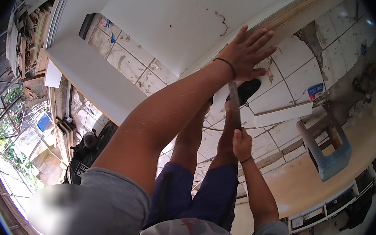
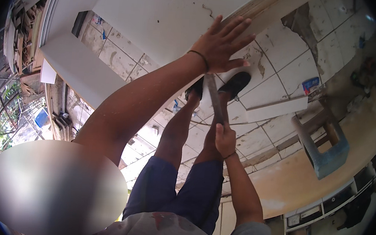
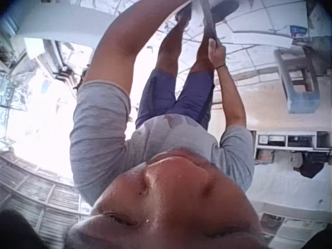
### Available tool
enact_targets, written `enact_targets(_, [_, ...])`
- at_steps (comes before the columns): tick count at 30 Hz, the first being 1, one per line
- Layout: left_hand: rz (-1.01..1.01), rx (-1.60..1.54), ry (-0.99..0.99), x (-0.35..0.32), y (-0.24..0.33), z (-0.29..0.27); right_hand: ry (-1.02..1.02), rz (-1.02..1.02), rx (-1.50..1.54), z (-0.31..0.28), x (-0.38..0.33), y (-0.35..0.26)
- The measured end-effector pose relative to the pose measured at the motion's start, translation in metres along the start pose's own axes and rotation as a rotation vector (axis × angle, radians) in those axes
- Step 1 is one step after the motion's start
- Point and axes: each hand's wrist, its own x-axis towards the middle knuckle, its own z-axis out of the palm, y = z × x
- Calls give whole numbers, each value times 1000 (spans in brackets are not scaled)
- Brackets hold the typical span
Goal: The person files the edges of wooden furniture components using a hand file, working on multiple white and wood-toned pieces placed on the floor.
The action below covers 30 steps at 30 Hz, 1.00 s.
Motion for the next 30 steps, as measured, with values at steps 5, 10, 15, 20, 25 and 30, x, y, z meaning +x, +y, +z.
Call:
enact_targets(5, [-76, 130, 161, -28, -108, -22, -15, -87, -31, 82, 47, -47])
enact_targets(10, [-115, 141, 163, -23, -93, -32, -9, -70, 92, 72, 43, -66])
enact_targets(15, [-25, 2, 53, -44, -5, 2, -68, 108, 13, 41, -14, -13])
enact_targets(20, [-208, 233, 99, -80, -85, -18, 26, -118, 19, 115, 6, -39])
enact_targets(25, [-203, 124, 0, -67, -72, -29, -21, -76, 101, 108, 4, -54])
enact_targets(30, [-266, -42, 192, -84, -6, 16, -26, 79, 128, 79, -46, -12])
